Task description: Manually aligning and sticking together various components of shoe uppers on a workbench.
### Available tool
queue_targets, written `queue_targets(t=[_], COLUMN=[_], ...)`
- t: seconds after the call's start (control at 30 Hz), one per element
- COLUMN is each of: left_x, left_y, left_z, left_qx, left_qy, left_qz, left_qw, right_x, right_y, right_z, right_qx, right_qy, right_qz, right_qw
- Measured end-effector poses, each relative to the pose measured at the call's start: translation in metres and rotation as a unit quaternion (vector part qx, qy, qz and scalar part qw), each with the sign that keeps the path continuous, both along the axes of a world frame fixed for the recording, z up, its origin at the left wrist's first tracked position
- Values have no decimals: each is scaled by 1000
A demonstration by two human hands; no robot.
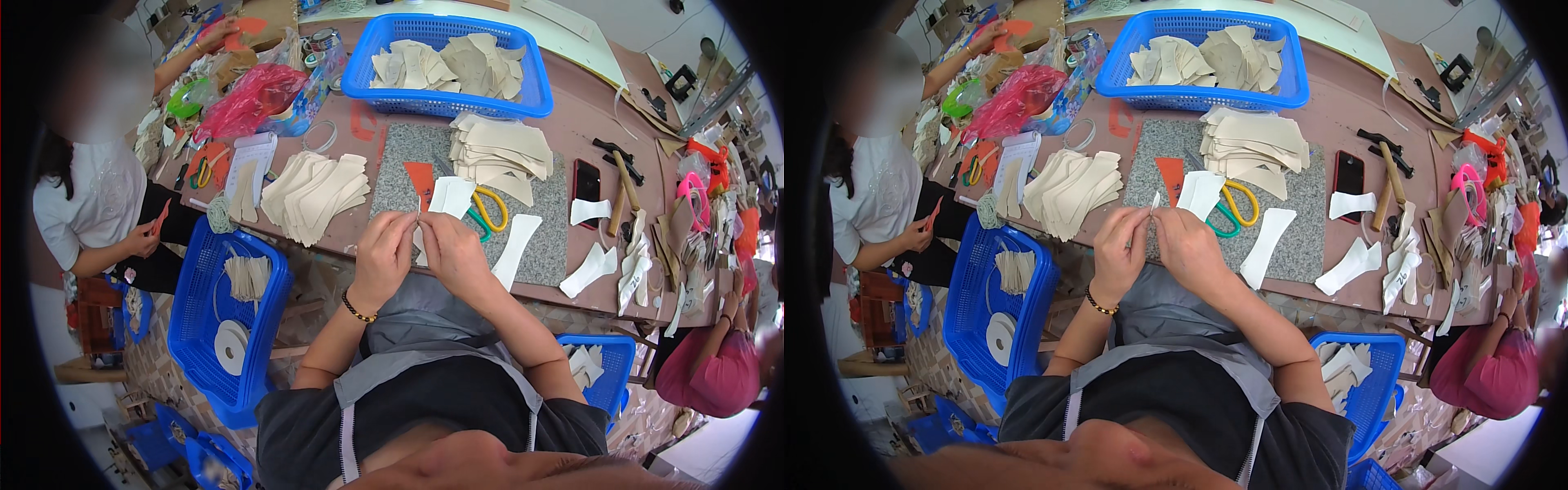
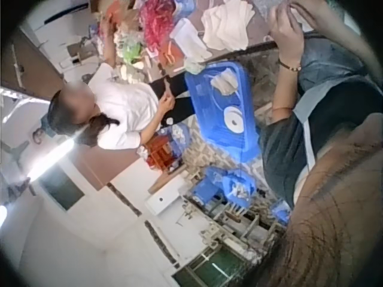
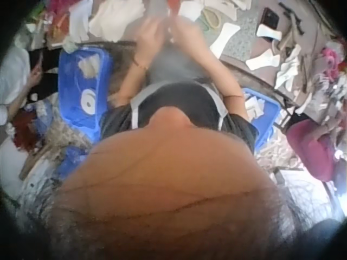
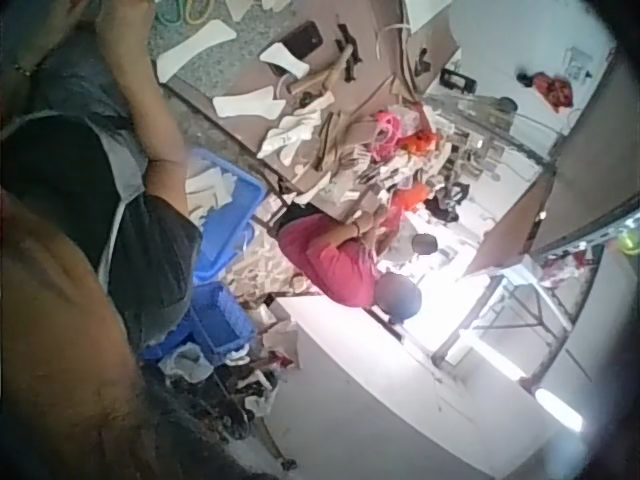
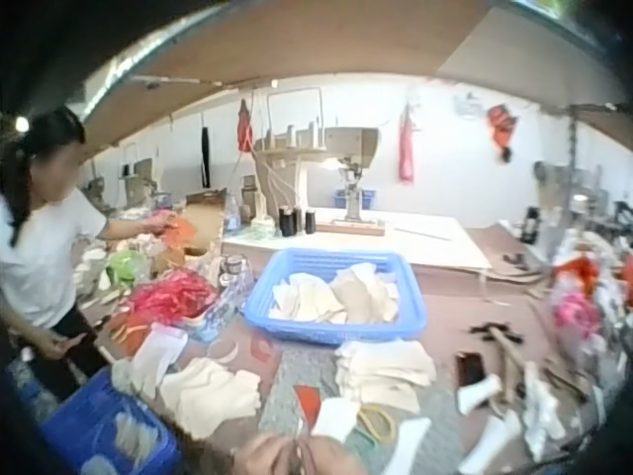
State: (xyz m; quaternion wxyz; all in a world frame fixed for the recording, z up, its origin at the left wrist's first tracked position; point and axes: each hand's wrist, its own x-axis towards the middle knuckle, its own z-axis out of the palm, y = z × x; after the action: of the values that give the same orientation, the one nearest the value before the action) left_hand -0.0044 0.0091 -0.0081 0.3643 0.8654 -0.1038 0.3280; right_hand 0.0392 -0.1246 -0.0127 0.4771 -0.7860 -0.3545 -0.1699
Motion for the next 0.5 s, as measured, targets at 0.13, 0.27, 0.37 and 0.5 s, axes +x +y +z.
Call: queue_targets(t=[0.13,0.27,0.37,0.5], left_x=[1,2,2,2], left_y=[-2,-3,-2,-1], left_z=[-3,-4,-4,-2], left_qx=[7,10,9,7], left_qy=[-11,-18,-15,-9], left_qz=[7,7,6,6], left_qw=[1000,1000,1000,1000], right_x=[2,2,2,2], right_y=[0,0,-1,-1], right_z=[0,-2,-3,-2], right_qx=[-2,-2,1,21], right_qy=[-10,-18,-18,-8], right_qz=[0,0,4,9], right_qw=[1000,1000,1000,1000])
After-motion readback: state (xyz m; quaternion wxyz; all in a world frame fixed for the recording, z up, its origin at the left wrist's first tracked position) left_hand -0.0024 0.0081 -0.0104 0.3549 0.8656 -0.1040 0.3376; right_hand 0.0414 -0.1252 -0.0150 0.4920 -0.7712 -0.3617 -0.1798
